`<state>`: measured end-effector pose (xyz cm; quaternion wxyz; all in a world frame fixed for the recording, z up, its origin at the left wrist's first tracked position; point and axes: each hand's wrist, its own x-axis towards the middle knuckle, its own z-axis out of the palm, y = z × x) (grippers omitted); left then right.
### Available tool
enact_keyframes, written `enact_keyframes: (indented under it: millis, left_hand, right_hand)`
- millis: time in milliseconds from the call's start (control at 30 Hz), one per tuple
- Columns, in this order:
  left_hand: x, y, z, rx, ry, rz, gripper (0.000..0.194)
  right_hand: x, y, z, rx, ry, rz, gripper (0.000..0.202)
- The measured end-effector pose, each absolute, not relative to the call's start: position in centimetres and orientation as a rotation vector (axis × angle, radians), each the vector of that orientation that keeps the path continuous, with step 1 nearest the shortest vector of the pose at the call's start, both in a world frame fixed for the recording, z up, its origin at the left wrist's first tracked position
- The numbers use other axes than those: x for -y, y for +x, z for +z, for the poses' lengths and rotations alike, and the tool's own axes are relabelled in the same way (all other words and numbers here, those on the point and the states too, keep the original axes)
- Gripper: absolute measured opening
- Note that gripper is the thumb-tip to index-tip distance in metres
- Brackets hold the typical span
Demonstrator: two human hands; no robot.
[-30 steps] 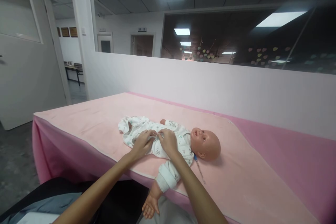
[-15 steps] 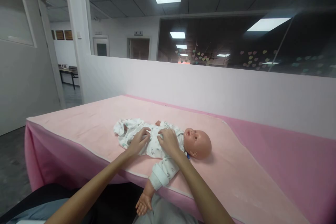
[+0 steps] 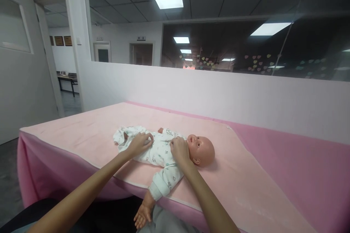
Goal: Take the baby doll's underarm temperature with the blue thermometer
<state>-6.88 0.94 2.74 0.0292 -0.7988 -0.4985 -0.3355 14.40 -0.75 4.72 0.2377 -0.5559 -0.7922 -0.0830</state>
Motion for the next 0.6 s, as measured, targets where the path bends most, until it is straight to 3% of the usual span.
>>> enact_keyframes:
  millis: [133,433,533,600]
  left_hand:
    - [-0.1,-7.4,3.0,1.437,-2.425,-1.082,0.017]
    - [1.1,-4.8,1.7,1.516,-2.437,-1.098,0.025]
    - [3.1,-4.1,2.9,1.615,-2.376,-1.227,0.023]
    - [5.4,-3.6,3.8,1.685,-2.373,-1.419,0.035]
  right_hand:
    - [2.2,13.3,4.6,2.189,-1.573,-0.447,0.026]
    - [3.8,10.6,2.0,2.131,-1.646,-0.608,0.034]
    - [3.8,10.5,1.1,2.070,-1.691,-0.620,0.037]
    - [3.7,10.5,0.6,2.038,-1.695,-0.576,0.039]
